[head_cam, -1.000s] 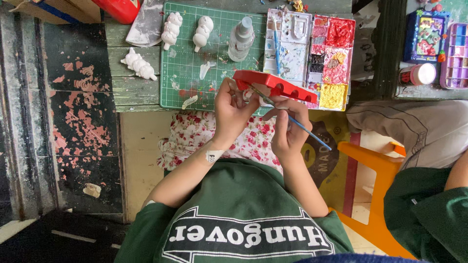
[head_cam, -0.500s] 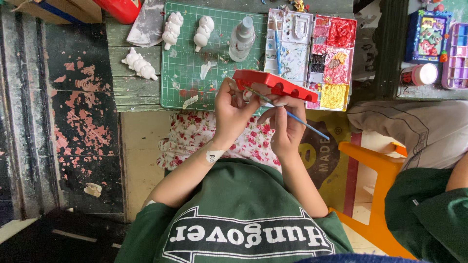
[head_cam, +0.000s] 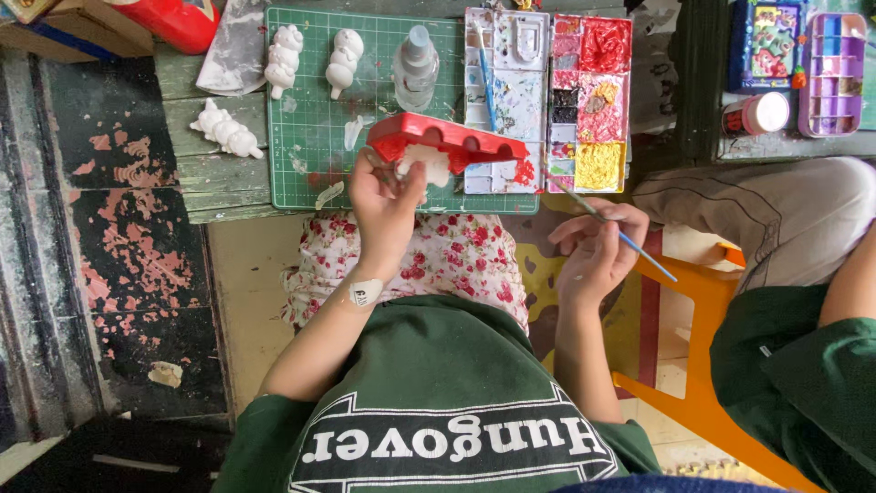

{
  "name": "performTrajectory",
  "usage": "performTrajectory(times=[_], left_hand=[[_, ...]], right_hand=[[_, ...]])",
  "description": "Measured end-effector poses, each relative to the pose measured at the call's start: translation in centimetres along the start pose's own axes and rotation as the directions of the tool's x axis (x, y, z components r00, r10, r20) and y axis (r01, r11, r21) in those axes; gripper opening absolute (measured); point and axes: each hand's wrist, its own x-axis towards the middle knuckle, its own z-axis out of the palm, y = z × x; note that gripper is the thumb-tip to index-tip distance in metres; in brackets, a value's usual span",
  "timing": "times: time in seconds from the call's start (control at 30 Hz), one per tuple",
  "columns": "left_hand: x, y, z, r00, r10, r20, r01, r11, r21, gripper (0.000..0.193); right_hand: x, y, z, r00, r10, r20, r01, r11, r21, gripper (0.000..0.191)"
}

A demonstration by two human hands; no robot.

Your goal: The person paints a small white ceramic figurine with red paint using a fine brush. They repeatedly dip the brush into a paint palette and apply paint to the figurine's surface, rotating it to cover different areas.

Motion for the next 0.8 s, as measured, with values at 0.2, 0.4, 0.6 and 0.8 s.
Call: performTrajectory(times=[0.2, 0.4, 0.6, 0.8], left_hand=[[0.4, 0.2, -0.5, 0.999, -0.006, -0.044, 0.006, 1.0, -0.009, 0.026], [0.3, 0.5, -0.4, 1.0, 0.019, -0.021, -0.02, 0.999, -0.028, 0.027], [0.5, 1.1, -0.4, 1.0, -0.018, 0.001, 0.018, 1.0, -0.004, 0.025], [0.9, 1.4, -0.2, 0.999, 0.035, 0.002, -0.035, 0.999, 0.01, 0.025]], right_hand=[[-0.2, 2.5, -3.4, 0.961, -0.116, 0.25, 0.225, 0.854, -0.469, 0.013], [-1.5, 2.9, -3.9, 0.956, -0.148, 0.254, 0.28, 0.722, -0.633, 0.02], [-1.9, 2.6, -4.5, 0.926, -0.186, 0.328, 0.365, 0.661, -0.656, 0.02], [-2.0, 2.2, -5.3, 0.936, -0.128, 0.329, 0.325, 0.676, -0.661, 0.02]])
